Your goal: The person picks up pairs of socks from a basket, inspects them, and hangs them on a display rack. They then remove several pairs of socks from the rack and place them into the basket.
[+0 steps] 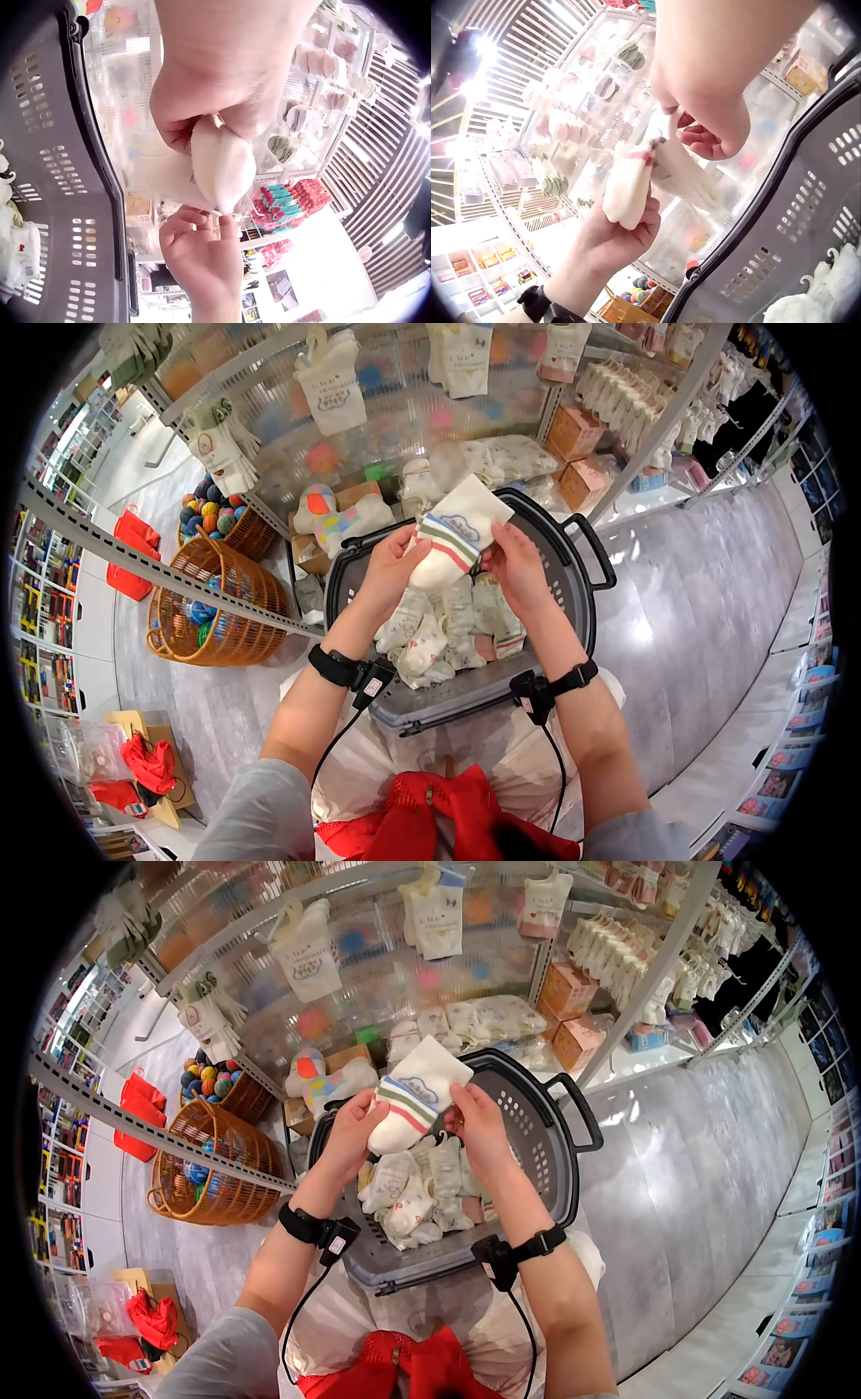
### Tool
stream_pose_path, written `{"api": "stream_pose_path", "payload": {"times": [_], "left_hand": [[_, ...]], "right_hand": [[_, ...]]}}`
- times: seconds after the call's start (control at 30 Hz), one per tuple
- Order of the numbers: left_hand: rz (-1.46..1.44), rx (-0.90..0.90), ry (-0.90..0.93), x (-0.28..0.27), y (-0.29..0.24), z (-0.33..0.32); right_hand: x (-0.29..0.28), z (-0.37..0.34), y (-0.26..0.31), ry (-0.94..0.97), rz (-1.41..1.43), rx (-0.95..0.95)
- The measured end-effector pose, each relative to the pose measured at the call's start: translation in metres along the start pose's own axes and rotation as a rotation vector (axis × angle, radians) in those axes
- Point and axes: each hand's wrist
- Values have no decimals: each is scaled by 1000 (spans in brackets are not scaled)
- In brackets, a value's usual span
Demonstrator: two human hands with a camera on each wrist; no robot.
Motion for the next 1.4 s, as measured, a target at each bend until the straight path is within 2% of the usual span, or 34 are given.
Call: {"api": "stream_pose_path", "payload": {"times": [0.2, 0.27, 0.3, 0.33, 0.37, 0.4, 0.47, 0.5, 0.57, 0.67, 0.77, 0.87, 0.97, 1.0, 1.13, 1.23, 1.37, 1.4], "left_hand": [[-37, -35, 19, 7, -2, -4], [8, 2, 0, 2, 5, 3], [32, 12, -45, 2, 8, 5], [54, 24, -38, 5, 2, 1], [64, 74, -20, 8, 1, -1], [98, 78, 1, 9, 0, -3], [193, 8, 90, 9, 0, -6], [175, -2, 154, 6, 6, -4], [214, -47, 205, 5, 13, -3], [109, -83, 170, 8, 9, -6], [90, -44, 178, 4, 13, -4], [126, -77, 148, 4, 7, -6], [39, -259, 144, -7, 14, 0], [46, -268, 146, -7, 11, -1], [-27, -217, 233, 0, 2, -3], [3, -224, 209, 0, 2, -3], [-23, -128, 195, -1, 6, -1], [3, -108, 177, 3, 2, -3]], "right_hand": [[1, 0, -2, -23, 258, 94], [-7, 8, -9, 17, 359, 117], [-5, 8, -8, -31, 376, 149], [-10, 8, -9, 18, 423, 156], [-10, 9, -10, -34, 407, 158], [-23, 14, -18, 35, 428, 135], [-26, 17, -22, -30, 413, 105], [-4, 7, -7, -150, 469, 98], [-12, 10, -10, -158, 482, 87], [-13, 4, -7, -182, 512, 105], [-13, 1, -7, -155, 495, 111], [-13, 0, -8, -171, 483, 106], [-8, -2, -6, -154, 484, 73], [-9, -2, -6, -131, 459, 28], [-4, -4, -3, -132, 372, -80], [2, -5, 0, -149, 331, -101], [4, -4, -5, -155, -44, -329], [2, -4, -6, -174, -97, -302]]}}
Point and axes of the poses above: each hand's wrist, its own z-axis towards the middle knuckle, its own x-axis out of the palm, y = z × x, and after that the axes turned 2 degrees about x, right-handed
